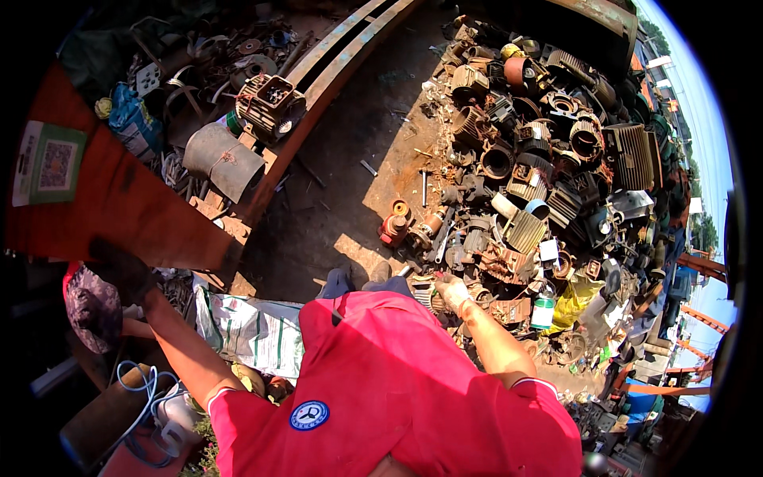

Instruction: The person uses a hammer and adjustable wrench to loosen and remove bolts from a large cylindrical metal part. They then use a chain hoist to lift the part and move it aside.

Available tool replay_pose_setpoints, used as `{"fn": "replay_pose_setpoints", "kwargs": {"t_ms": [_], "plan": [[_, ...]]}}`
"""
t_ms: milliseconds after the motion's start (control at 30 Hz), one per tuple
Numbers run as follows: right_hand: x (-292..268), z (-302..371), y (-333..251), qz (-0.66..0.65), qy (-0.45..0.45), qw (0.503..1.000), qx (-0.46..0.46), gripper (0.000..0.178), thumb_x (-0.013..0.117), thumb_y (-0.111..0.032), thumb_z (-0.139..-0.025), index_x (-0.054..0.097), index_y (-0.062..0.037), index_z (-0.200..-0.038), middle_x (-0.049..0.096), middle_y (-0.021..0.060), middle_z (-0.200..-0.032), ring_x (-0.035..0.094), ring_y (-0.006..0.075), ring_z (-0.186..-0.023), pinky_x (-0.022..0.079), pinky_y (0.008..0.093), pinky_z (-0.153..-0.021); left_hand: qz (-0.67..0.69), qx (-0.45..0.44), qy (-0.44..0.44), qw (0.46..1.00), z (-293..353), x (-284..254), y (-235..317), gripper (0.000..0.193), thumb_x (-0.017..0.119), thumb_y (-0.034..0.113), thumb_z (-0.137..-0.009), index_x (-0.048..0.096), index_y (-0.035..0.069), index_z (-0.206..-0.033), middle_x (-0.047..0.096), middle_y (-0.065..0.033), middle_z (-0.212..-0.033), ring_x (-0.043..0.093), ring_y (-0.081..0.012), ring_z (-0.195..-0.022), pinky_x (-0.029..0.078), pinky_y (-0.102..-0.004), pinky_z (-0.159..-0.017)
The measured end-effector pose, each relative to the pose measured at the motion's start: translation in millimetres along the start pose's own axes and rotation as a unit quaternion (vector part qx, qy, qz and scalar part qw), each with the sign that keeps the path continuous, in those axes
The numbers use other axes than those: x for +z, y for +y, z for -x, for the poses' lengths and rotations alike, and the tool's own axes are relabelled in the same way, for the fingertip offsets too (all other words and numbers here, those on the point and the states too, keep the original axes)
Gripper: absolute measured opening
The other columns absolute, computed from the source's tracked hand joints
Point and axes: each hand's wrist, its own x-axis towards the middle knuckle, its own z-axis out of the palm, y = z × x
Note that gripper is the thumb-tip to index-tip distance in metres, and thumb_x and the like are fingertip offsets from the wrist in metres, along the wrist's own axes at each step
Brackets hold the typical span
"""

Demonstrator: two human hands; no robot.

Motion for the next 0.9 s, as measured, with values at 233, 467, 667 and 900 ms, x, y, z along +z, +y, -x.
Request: {"fn": "replay_pose_setpoints", "kwargs": {"t_ms": [233, 467, 667, 900], "plan": [[-1.8, 21.4, -10.9, -0.034, -0.039, 0.999, -0.013, 0.066, 0.068, -0.025, -0.096, 0.047, 0.01, -0.148, 0.071, 0.0143, -0.12, 0.066, 0.019, -0.1, 0.051, 0.03, -0.089, -0.027, 0.03, -0.004, 0.999, 1.2, -3.9, -20.9, 0.063, 0.055, 0.043, -0.105, 0.046, -0.001, -0.149, 0.054, -0.0266, -0.146, 0.053, -0.0426, -0.131, 0.042, -0.0453, -0.109], [-6.5, 56.4, -40.4, -0.112, -0.03, 0.993, 0.003, 0.037, 0.066, -0.023, -0.095, 0.068, 0.0056, -0.119, 0.068, 0.0072, -0.086, 0.06, 0.0137, -0.068, 0.048, 0.0308, -0.064, -0.518, 0.387, -0.025, 0.762, -54.1, -14.2, -104.9, 0.052, 0.058, 0.021, -0.097, 0.049, 0.001, -0.145, 0.051, -0.0245, -0.148, 0.049, -0.0506, -0.133, 0.039, -0.0558, -0.114], [1.9, 70.8, -40.2, -0.008, 0.012, 1.0, -0.011, 0.046, 0.066, -0.029, -0.091, 0.07, 0.0059, -0.121, 0.076, 0.0207, -0.102, 0.072, 0.0276, -0.094, 0.055, 0.036, -0.083, -0.532, 0.482, 0.04, 0.695, -72.9, -20.2, -122.0, 0.053, 0.061, 0.024, -0.097, 0.052, -0.001, -0.142, 0.053, -0.0243, -0.144, 0.051, -0.0459, -0.132, 0.039, -0.0558, -0.114], [-4.7, 33.1, 27.6, -0.062, -0.034, 0.997, -0.035, 0.037, 0.066, -0.024, -0.094, 0.07, 0.0035, -0.118, 0.073, 0.0125, -0.094, 0.068, 0.0208, -0.082, 0.052, 0.0333, -0.074, -0.039, 0.17, -0.047, 0.983, -32.2, 1.5, -38.1, 0.049, 0.059, 0.019, -0.096, 0.055, -0.004, -0.139, 0.059, -0.0266, -0.136, 0.062, -0.0429, -0.115, 0.05, -0.051, -0.098]]}}
